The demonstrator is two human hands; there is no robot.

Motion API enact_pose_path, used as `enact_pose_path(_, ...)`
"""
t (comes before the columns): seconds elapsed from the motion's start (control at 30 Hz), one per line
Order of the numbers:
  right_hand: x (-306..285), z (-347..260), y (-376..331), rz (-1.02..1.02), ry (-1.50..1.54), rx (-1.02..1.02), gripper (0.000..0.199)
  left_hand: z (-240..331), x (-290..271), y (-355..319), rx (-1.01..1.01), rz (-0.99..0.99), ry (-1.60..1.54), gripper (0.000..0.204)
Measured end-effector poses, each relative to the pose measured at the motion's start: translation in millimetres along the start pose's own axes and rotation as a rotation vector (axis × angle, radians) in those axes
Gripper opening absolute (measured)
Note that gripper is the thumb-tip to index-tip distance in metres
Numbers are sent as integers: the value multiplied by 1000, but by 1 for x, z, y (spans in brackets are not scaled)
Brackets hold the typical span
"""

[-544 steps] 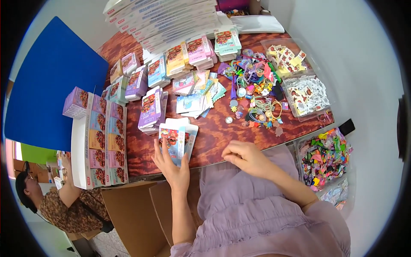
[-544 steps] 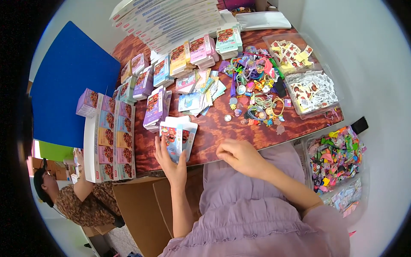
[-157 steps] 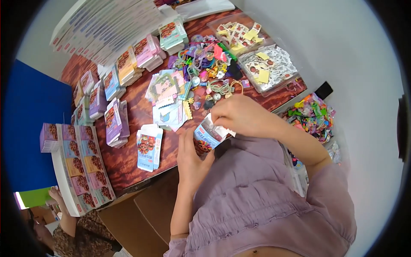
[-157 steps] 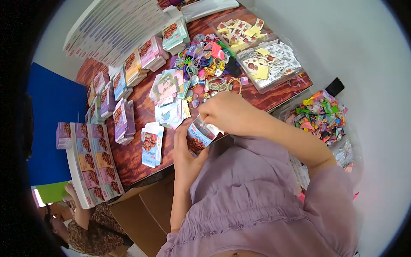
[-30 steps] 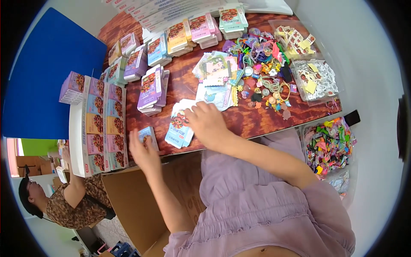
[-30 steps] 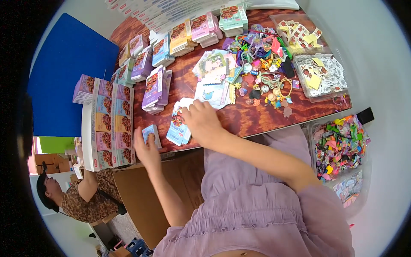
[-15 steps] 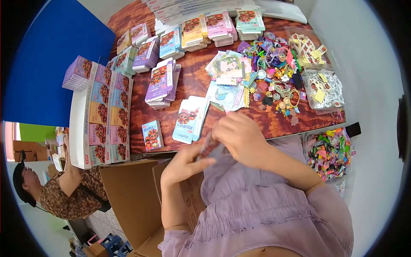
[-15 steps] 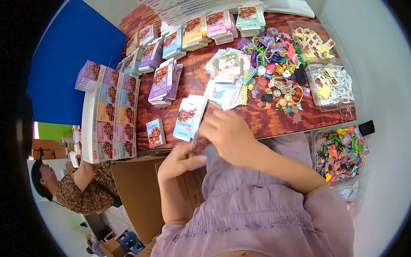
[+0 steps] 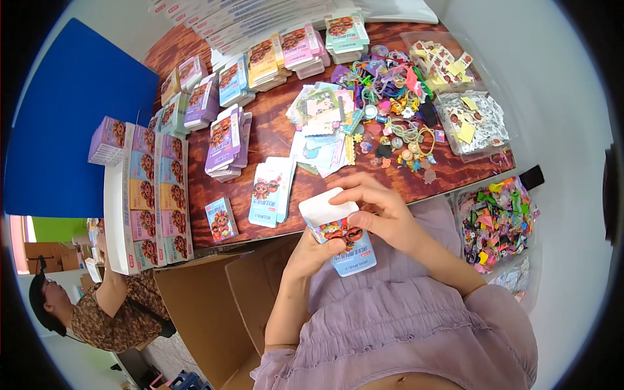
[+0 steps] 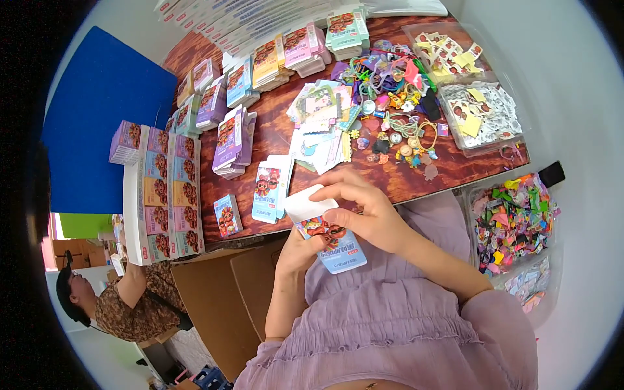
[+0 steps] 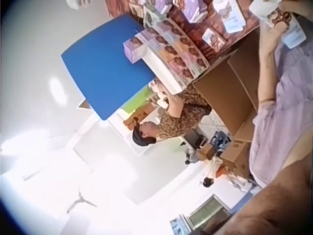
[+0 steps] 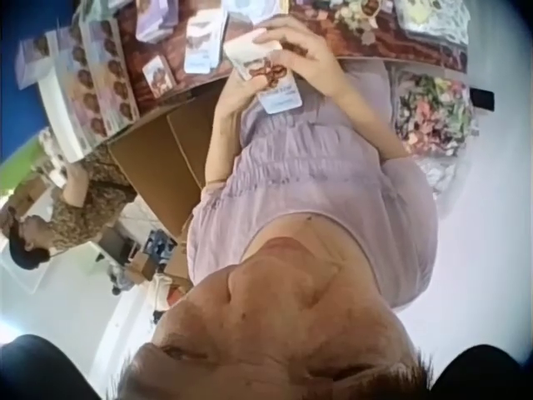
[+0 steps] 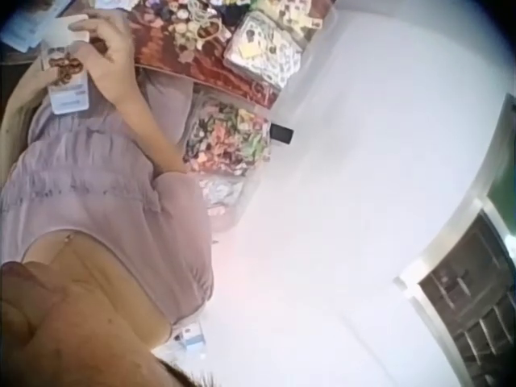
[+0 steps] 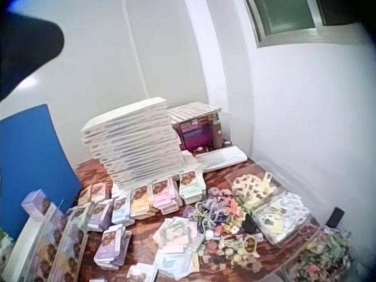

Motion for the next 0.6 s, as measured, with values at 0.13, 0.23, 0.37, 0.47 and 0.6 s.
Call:
enact_pose_path(0.13, -1, 14, -9, -237, 286, 106, 27, -15, -1, 8, -59, -35, -24, 70)
enact_pose_path(0.23, -6, 12, -12, -21, 609, 284, 28, -22, -3, 15, -40, -47, 22, 78)
enact_pose_path(0.37, -16, 20, -17, -40, 287, 147, 21, -22, -1, 23, -32, -33, -10, 77)
enact_pose_path(0.47, -26, 30, -15, -10, 43, 119, 21, -22, -1, 27, 0, -1, 43, 69)
enact_pose_path(0.6, -27, 49, -12, 227, 170, 185, 9, -6, 3, 24, 258, 146, 283, 48)
Point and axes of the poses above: each hand's wrist, its own y-axis towards the middle knuckle, its own x-axis out of the palm, z = x × y, the point moved 4 cm from there along y, towards the middle knuckle, and after that the axes turned 7 degrees about -y, right-handed, at the moved point
